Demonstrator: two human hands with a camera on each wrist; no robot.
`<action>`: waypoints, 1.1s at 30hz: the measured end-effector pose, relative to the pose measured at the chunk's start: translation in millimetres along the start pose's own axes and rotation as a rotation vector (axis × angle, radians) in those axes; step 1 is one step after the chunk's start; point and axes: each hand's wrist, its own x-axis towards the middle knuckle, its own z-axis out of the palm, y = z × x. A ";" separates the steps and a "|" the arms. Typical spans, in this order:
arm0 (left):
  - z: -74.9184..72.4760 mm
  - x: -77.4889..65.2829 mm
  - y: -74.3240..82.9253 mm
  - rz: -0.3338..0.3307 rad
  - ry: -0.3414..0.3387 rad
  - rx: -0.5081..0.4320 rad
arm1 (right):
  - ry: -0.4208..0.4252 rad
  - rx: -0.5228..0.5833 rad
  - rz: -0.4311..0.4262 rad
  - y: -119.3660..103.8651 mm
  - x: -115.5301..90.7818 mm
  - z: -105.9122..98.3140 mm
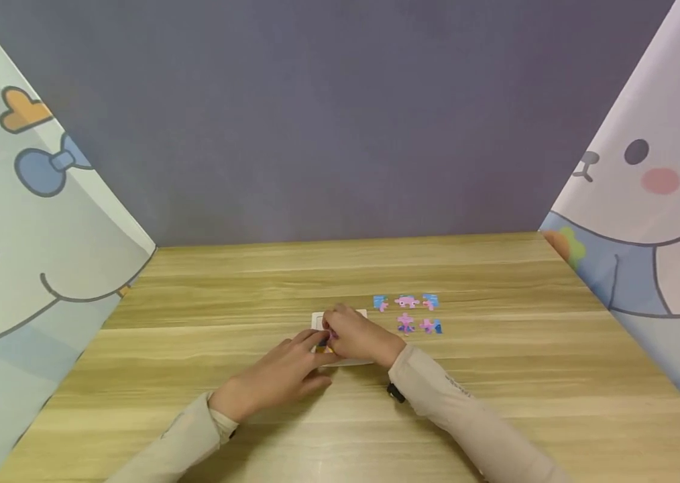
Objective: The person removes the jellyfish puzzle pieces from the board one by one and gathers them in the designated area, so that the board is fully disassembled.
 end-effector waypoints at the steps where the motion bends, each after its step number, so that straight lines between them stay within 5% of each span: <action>1: -0.5 -1.9 -1.0 -0.005 -0.010 -0.018 | -0.005 0.009 0.003 -0.6 0.0 0.4; 7: -2.0 -21.5 -15.4 -0.088 -0.033 -0.146 | -0.009 0.001 0.009 -4.6 2.6 3.2; 11: 1.2 -31.1 -24.1 -0.076 -0.011 -0.168 | -0.015 -0.006 0.008 -5.1 4.4 4.8; 33: -2.0 -21.4 -22.2 -0.069 -0.024 -0.179 | 0.041 0.014 -0.017 3.5 3.8 0.4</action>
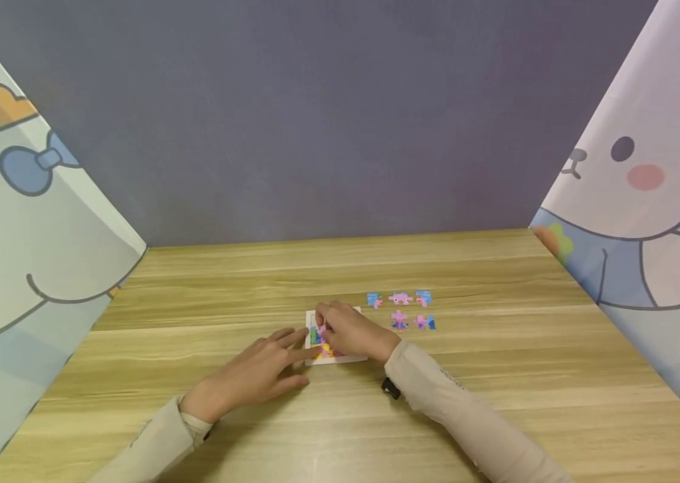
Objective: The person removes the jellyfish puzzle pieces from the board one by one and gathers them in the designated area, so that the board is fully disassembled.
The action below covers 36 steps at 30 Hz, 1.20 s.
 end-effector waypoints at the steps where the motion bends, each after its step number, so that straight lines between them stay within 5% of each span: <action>1: 0.1 -0.2 0.0 0.000 0.000 0.004 | 0.002 0.002 -0.001 0.4 0.2 -0.1; 15: 1.8 -2.0 -1.1 0.003 0.010 0.002 | -0.006 0.094 -0.027 3.5 -0.7 -7.2; 36: -1.3 -1.5 2.6 -0.042 -0.010 0.009 | 0.105 0.087 -0.039 6.2 -7.5 -33.2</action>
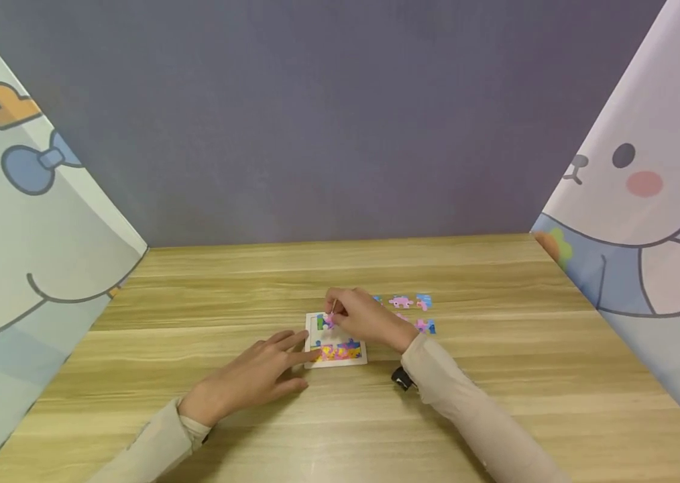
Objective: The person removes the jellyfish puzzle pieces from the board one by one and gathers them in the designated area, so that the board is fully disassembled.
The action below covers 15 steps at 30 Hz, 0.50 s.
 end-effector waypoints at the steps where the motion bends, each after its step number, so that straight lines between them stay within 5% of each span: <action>1: 0.3 -0.2 0.1 -0.004 -0.001 -0.003 | 0.021 -0.002 0.000 0.0 -1.0 -1.1; 6: 0.9 -1.2 0.9 -0.018 0.003 -0.009 | 0.122 -0.003 -0.026 0.1 -8.0 -7.9; 15: 1.1 -0.5 0.4 -0.004 0.009 0.010 | 0.179 -0.027 -0.044 7.0 -22.3 -20.2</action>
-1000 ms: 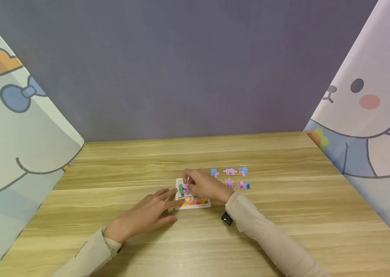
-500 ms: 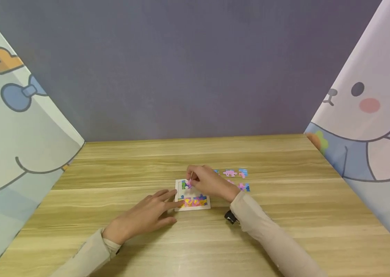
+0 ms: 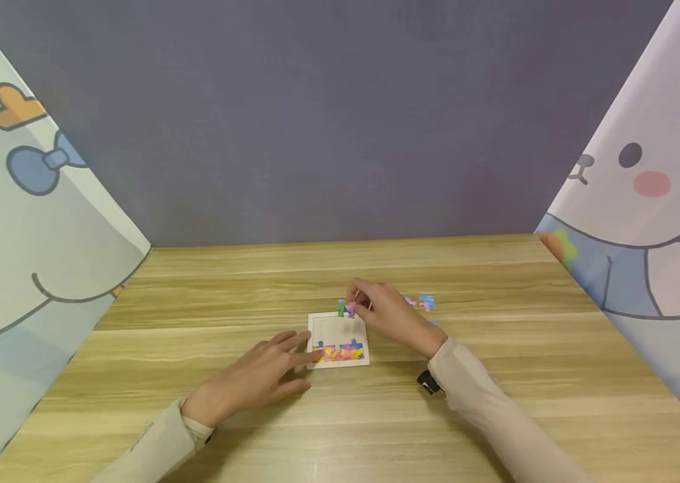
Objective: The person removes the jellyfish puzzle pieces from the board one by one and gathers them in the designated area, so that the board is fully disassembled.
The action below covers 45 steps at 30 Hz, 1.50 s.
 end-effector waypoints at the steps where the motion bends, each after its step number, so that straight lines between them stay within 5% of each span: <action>1: 0.1 0.3 0.1 0.003 0.001 0.005 | 0.002 -0.008 -0.001 1.2 -1.6 -1.4; 22: 2.1 0.7 1.6 0.014 0.025 0.034 | 0.013 -0.086 0.057 19.2 -12.7 -23.3; 45: 0.0 0.3 2.2 -0.013 -0.010 0.032 | -0.141 -0.015 0.130 52.5 -18.4 -17.2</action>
